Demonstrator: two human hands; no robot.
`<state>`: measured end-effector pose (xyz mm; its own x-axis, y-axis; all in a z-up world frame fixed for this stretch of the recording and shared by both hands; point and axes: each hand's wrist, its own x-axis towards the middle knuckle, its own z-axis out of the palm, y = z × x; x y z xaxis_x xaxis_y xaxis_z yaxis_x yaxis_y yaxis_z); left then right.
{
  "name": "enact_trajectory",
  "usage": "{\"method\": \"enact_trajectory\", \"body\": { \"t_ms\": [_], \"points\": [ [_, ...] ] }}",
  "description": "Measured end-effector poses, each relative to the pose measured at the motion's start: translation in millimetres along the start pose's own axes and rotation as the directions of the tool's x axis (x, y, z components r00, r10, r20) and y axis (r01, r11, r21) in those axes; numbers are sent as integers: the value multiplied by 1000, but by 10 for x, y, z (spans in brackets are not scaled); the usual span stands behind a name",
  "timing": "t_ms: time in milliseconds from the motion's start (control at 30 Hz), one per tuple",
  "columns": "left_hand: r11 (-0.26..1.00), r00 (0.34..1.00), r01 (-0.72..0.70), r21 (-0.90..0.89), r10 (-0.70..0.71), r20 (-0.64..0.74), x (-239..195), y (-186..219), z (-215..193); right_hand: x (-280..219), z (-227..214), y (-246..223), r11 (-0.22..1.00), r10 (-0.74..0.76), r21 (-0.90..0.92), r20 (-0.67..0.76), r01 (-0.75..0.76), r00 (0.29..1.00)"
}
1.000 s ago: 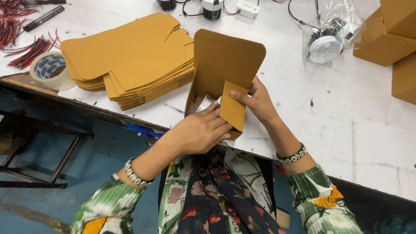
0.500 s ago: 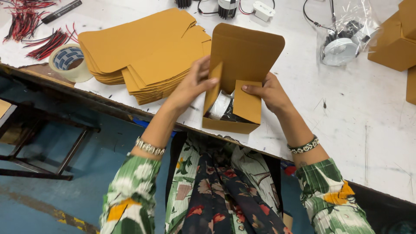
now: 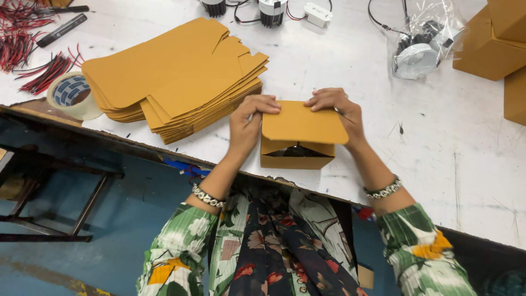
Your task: The person assembles flat cardboard boxes and packs LED light fixtures into them. They place a plastic bag inside the box, insert the light fixture, fold the flaps, and close the box. The process is repeated for multiple units.
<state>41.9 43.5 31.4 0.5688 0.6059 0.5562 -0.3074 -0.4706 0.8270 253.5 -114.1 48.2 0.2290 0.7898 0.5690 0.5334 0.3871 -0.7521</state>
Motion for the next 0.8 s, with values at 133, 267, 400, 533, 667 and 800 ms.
{"method": "enact_trajectory", "body": {
  "t_ms": [133,267,400,533,667,800],
  "points": [
    [976,946,4,-216,66,317,19,121,-430,-19,-428,-291,990,84,-130,203,-59,976],
    [962,857,-117,247,-27,514,-35,429,-577,-44,-560,-466,928,24,-347,429,140,903],
    [910,824,-224,350,-15,566,-102,702,-508,-18,-226,-790,771,43,-568,498,288,866],
    [862,834,-309,402,42,550,-180,566,-461,110,-120,-766,733,-46,-551,545,399,837],
    [832,862,-346,434,100,496,-248,431,-390,-69,-96,-564,720,20,-624,457,304,889],
    [839,908,-309,448,120,401,-344,381,-346,-113,-70,-402,665,86,-701,412,256,907]
  ]
}}
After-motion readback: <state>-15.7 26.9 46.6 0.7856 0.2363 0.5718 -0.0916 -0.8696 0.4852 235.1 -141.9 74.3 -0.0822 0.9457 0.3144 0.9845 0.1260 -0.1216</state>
